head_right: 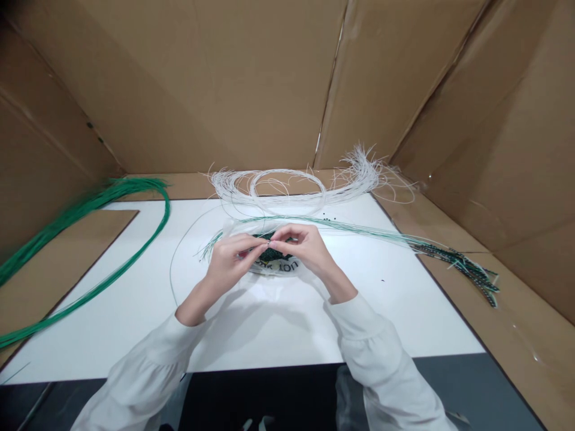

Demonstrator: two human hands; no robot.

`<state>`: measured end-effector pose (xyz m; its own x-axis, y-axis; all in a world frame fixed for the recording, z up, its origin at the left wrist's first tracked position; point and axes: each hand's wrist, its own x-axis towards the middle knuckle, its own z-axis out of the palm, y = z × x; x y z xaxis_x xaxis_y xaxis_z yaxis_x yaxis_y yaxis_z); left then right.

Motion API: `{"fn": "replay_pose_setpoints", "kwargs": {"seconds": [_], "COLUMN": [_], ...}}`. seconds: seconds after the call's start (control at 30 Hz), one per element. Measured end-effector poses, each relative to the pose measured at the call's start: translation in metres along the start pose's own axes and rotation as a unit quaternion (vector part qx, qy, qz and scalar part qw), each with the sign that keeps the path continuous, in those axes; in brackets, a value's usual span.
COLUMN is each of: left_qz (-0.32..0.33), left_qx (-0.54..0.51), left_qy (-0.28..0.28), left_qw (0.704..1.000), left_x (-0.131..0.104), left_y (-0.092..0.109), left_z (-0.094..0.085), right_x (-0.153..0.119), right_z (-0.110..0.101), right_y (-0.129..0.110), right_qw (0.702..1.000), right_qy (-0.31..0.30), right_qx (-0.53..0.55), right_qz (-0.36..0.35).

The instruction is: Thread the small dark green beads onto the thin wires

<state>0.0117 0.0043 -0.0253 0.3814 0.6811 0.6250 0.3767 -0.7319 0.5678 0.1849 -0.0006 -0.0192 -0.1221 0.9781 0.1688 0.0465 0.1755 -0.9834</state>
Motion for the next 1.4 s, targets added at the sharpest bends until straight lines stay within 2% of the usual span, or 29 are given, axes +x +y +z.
{"fn": "replay_pose_setpoints", "kwargs": {"seconds": [0.1, 0.27, 0.37, 0.53, 0.6, 0.67, 0.9, 1.0, 1.07, 1.1, 1.2, 1.27, 1.33, 1.4], "left_qz": [-0.045, -0.17, -0.226, -0.314, -0.332, -0.335, -0.307, -0.347, -0.378, -0.387, -0.395, -0.392, -0.389, -0.383], "left_qx": [-0.033, -0.117, -0.195, -0.308, -0.344, -0.356, -0.28, -0.319, -0.36, -0.376, -0.399, -0.4, -0.396, -0.385], "left_qy": [-0.023, -0.063, -0.08, -0.053, -0.041, -0.033, -0.087, -0.042, 0.001, 0.02, 0.068, 0.098, 0.121, 0.13], "left_qw": [0.998, 0.976, 0.951, 0.897, 0.878, 0.872, 0.905, 0.881, 0.853, 0.842, 0.825, 0.823, 0.823, 0.83], "left_x": [0.002, 0.004, 0.006, 0.01, 0.012, 0.012, 0.009, 0.009, 0.01, 0.01, 0.01, 0.01, 0.01, 0.009], "left_y": [0.001, 0.0, -0.003, -0.011, -0.013, -0.014, -0.013, -0.018, -0.022, -0.024, -0.028, -0.03, -0.031, -0.031], "left_z": [-0.001, -0.003, -0.005, -0.005, -0.005, -0.004, -0.003, -0.004, -0.005, -0.006, -0.007, -0.006, -0.005, -0.003], "right_x": [0.0, 0.001, 0.001, 0.002, 0.003, 0.004, 0.005, 0.007, 0.008, 0.008, 0.007, 0.007, 0.007, 0.007], "right_z": [-0.001, -0.001, 0.0, 0.0, -0.001, -0.001, 0.0, 0.0, 0.001, 0.001, 0.002, 0.003, 0.003, 0.002], "right_y": [0.001, 0.001, 0.001, 0.002, 0.003, 0.004, 0.006, 0.012, 0.021, 0.025, 0.037, 0.04, 0.039, 0.035], "right_qw": [1.0, 1.0, 1.0, 0.997, 0.997, 0.997, 0.995, 0.993, 0.977, 0.956, 0.859, 0.819, 0.807, 0.813], "right_qy": [0.003, 0.01, 0.015, 0.063, 0.073, 0.074, 0.082, 0.063, 0.031, 0.008, -0.068, -0.092, -0.09, -0.072], "right_qx": [-0.008, -0.007, -0.017, -0.032, -0.03, -0.031, -0.05, -0.098, -0.211, -0.292, -0.506, -0.566, -0.583, -0.578], "right_qz": [0.001, -0.003, -0.009, 0.005, 0.004, 0.004, 0.015, 0.006, -0.013, -0.023, -0.035, -0.029, -0.025, -0.023]}}
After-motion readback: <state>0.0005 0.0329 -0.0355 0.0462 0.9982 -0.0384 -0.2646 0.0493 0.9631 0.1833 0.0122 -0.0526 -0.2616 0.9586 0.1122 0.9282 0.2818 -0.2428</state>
